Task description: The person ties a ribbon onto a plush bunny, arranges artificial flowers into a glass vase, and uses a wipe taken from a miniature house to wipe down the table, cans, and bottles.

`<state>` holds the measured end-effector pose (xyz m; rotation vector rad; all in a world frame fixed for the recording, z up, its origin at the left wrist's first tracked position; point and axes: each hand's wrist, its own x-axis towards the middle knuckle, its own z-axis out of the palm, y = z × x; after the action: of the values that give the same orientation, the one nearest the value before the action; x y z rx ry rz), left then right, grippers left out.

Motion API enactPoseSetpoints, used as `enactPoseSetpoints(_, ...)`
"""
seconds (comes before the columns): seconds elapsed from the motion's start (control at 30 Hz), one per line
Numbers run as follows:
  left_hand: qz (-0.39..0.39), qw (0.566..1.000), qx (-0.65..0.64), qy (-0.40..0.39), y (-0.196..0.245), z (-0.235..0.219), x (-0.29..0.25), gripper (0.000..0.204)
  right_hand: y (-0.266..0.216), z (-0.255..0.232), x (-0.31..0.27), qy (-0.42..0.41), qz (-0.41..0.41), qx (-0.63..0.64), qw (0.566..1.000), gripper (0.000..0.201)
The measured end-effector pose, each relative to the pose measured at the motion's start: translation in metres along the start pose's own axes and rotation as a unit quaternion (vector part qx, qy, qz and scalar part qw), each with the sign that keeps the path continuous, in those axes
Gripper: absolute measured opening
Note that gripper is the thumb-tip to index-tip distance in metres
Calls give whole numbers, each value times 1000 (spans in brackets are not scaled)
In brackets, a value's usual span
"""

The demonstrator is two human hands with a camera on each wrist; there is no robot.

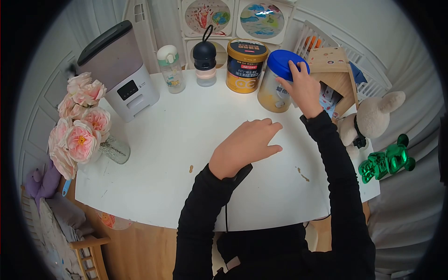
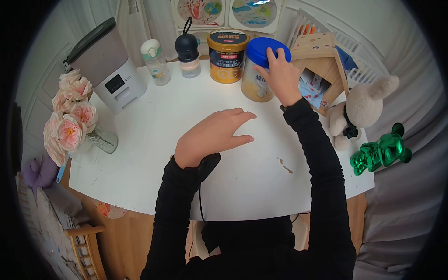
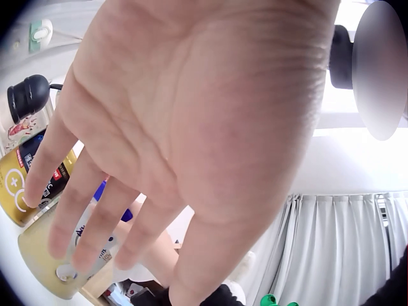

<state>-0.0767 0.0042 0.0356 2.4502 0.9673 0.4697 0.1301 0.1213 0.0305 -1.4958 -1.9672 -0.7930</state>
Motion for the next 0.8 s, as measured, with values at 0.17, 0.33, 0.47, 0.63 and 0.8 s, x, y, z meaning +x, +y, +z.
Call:
enactPoseSetpoints(0.17, -1, 1000, 1, 4, 3, -4, -4, 46, 3, 14, 12, -4, 7, -8, 1000, 55)
enactPoseSetpoints(0.33, -11, 1000, 3, 8, 3, -6, -7, 45, 14, 34, 22, 23, 3, -10, 1000, 54)
enactPoseSetpoints(0.47, -13, 1000, 9, 8, -2, -3, -6, 44, 25, 52, 33, 19, 6, -5, 1000, 54)
enactPoseSetpoints(0.63, -28, 999, 21, 9, -6, -3, -4, 44, 28, 68, 46, 8, 23, -2, 1000, 54)
enactPoseSetpoints(0.8, -64, 998, 11, -11, -15, -1, 0, 45, 22, 65, 48, 0, 42, 13, 999, 53)
